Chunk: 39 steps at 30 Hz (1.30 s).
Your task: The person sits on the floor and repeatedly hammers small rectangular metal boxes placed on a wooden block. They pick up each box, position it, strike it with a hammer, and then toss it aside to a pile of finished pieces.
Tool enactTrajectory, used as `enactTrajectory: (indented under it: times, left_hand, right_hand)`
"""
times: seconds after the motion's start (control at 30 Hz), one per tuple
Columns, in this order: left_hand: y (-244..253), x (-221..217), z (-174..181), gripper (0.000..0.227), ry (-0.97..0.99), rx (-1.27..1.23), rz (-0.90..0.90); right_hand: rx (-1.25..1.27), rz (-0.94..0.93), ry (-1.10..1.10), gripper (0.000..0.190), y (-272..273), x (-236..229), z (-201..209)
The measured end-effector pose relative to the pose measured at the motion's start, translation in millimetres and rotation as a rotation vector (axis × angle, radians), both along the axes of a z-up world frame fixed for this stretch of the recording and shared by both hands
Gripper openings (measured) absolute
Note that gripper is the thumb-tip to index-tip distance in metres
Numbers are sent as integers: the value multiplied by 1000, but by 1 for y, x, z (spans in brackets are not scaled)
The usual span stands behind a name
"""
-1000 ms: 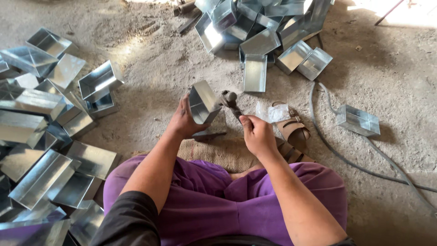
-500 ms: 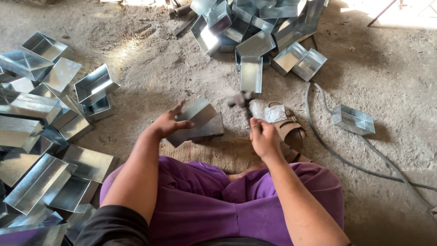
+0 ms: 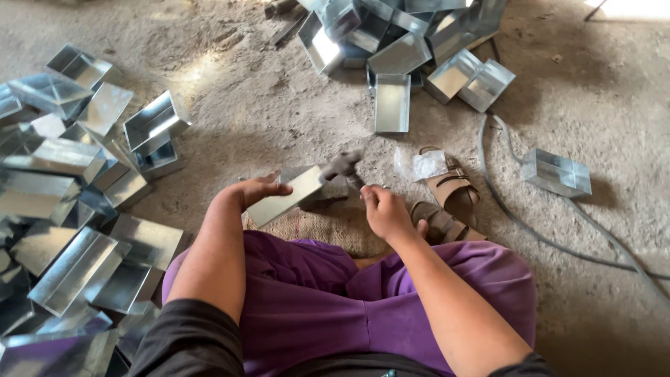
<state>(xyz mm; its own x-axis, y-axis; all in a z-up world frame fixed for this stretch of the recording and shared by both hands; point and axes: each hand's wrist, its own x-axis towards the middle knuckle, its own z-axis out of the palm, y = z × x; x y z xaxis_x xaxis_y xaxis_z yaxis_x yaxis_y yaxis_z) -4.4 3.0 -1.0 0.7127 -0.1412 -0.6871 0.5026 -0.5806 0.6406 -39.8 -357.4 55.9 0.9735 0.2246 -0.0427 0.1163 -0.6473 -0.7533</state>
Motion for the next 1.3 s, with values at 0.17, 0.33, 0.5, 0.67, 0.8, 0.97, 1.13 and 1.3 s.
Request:
enactTrajectory:
  times: [0.17, 0.33, 0.5, 0.67, 0.8, 0.97, 1.13, 1.3]
  left_hand:
    - [-22, -4, 38, 142, -217, 213, -103]
    - [-54, -4, 66, 130, -247, 635, -276]
    - [-71, 1, 46, 71, -384, 711, -154]
    - [-70, 4, 42, 41, -453, 604, -42]
    - [-71, 11, 52, 29, -535, 421, 93]
    - [-91, 3, 31, 42, -978, -45, 288]
    - [-97, 9, 14, 54, -851, 18, 172]
    - [-100, 7, 17, 60, -729, 69, 154]
  right_hand:
    - [185, -254, 137, 50, -14, 21, 5]
    - [608, -399, 372, 40, -22, 22, 10]
    - [688, -430, 405, 38, -22, 21, 8]
    - [635, -381, 381, 38, -20, 21, 13]
    - [529, -313, 292, 36, -18, 16, 30]
    - [73, -116, -28, 29, -17, 3, 88]
    - [371, 102, -585, 21, -16, -21, 169]
    - [704, -30, -1095, 37, 21, -9, 202]
